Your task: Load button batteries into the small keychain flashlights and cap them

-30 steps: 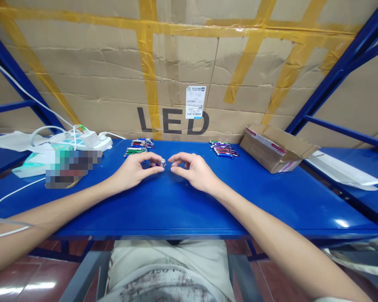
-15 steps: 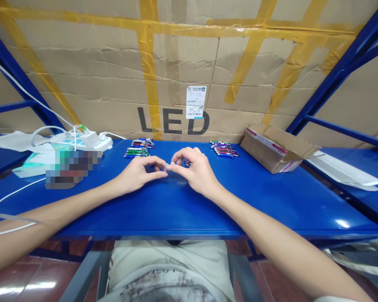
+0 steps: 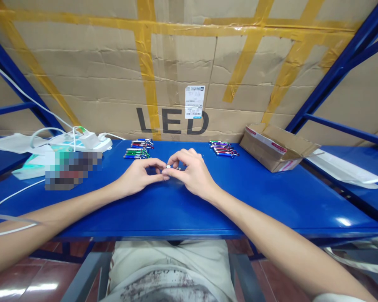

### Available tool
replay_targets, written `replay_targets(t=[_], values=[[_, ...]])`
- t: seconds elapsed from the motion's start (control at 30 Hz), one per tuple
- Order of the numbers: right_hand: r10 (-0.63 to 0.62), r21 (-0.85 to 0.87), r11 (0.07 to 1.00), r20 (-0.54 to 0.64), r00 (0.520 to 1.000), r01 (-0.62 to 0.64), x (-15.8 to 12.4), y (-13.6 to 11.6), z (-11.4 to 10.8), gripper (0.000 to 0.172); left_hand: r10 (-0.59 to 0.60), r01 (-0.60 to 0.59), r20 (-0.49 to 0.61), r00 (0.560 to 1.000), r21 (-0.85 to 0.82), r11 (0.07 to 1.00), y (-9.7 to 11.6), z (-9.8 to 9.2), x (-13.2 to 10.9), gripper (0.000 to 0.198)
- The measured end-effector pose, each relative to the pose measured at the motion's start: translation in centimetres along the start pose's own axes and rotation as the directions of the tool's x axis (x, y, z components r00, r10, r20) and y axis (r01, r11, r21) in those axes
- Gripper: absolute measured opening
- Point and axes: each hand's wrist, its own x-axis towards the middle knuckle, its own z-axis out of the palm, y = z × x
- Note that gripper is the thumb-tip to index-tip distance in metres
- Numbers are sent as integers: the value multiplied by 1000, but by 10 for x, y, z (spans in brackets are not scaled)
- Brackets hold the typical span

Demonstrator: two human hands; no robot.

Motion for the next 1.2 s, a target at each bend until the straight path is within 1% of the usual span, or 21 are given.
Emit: replay_targets(t=[0.17,0.27,0.37,0.5,0.7,0.77,0.83,0.87,0.9,0.97,1.0,1.1,1.2], values=[[46,70,996,20,999,-48,0,0,2,23,23,-22,-20,1000,25,999,1,0,0,37],[59,97,993,17,998,-61,0,1,2,24,68,-64,-51,996,66,996,3,1,0,36],[49,98,994,2,999,-48,0,0,2,23,121,-110,-96,988,107,988,5,1,0,36],[10,92,996,-14,1000,-9,-1,0,2,20,137,-124,-97,986,136,983,5,1,0,37],[-4,10,1000,14,1000,4,-1,-2,-2,24,126,-120,-80,989,78,990,2,-1,1,33],[1,-33,999,-20,1000,-2,0,-1,-8,22,107,-102,-79,991,62,993,2,-4,2,29],[5,-85,996,-71,997,-11,2,4,-16,16,84,-79,-81,993,59,995,1,-6,2,26],[10,-117,993,-74,997,-19,4,7,-20,15,75,-71,-82,994,61,996,0,-7,2,26],[13,-147,989,-37,999,-18,4,11,-25,14,70,-65,-83,994,65,996,-1,-8,2,25],[28,-200,980,106,994,-7,6,18,-34,14,67,-60,-86,994,81,995,-3,-10,3,25],[30,-207,978,184,982,9,6,22,-39,14,68,-60,-87,994,91,994,-5,-11,3,26],[28,-197,979,395,918,55,4,28,-48,15,75,-64,-80,994,128,990,-8,-14,3,29],[34,-170,984,502,864,60,2,29,-52,12,101,-91,-51,994,166,982,-10,-18,4,29]])
